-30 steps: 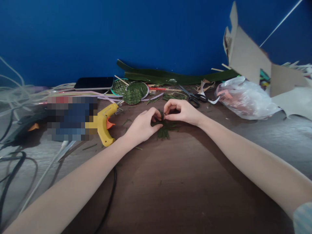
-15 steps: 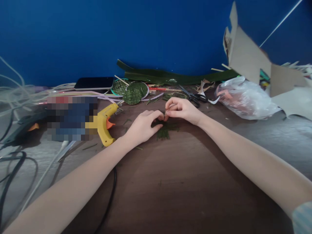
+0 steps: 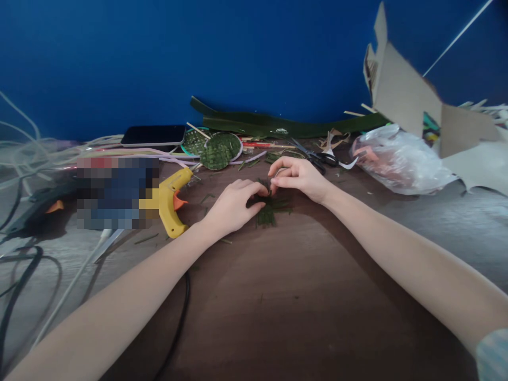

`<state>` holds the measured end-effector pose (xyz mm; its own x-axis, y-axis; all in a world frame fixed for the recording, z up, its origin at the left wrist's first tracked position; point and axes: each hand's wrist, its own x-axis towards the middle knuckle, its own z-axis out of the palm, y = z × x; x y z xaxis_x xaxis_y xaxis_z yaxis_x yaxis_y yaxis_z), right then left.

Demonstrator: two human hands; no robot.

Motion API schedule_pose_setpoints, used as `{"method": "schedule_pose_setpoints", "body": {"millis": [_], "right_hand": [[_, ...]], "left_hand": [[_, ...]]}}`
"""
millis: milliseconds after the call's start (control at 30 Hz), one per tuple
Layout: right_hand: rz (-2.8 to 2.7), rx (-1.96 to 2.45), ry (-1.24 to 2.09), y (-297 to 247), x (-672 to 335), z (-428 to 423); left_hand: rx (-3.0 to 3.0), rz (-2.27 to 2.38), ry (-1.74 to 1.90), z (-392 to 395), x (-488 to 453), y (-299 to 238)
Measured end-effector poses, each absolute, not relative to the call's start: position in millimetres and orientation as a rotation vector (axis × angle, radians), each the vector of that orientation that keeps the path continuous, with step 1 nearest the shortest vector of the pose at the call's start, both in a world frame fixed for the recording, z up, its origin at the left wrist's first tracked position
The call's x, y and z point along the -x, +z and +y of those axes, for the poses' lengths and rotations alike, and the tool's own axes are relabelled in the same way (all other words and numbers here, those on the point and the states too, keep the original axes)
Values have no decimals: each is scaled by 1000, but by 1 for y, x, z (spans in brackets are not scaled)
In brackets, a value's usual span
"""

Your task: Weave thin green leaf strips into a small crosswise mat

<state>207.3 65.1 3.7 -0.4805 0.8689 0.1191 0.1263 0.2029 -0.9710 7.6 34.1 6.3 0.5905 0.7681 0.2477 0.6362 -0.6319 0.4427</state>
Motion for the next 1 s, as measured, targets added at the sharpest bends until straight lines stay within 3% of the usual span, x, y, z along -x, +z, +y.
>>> {"method": "schedule_pose_setpoints", "body": {"millis": [433, 1000], "right_hand": [[-2133, 1046, 949, 0, -199, 63], [-2162, 1010, 915, 1, -202, 65]], "left_hand": [[-2516, 1138, 612, 35, -7, 6], [-2567, 1142, 630, 33, -7, 6]]}}
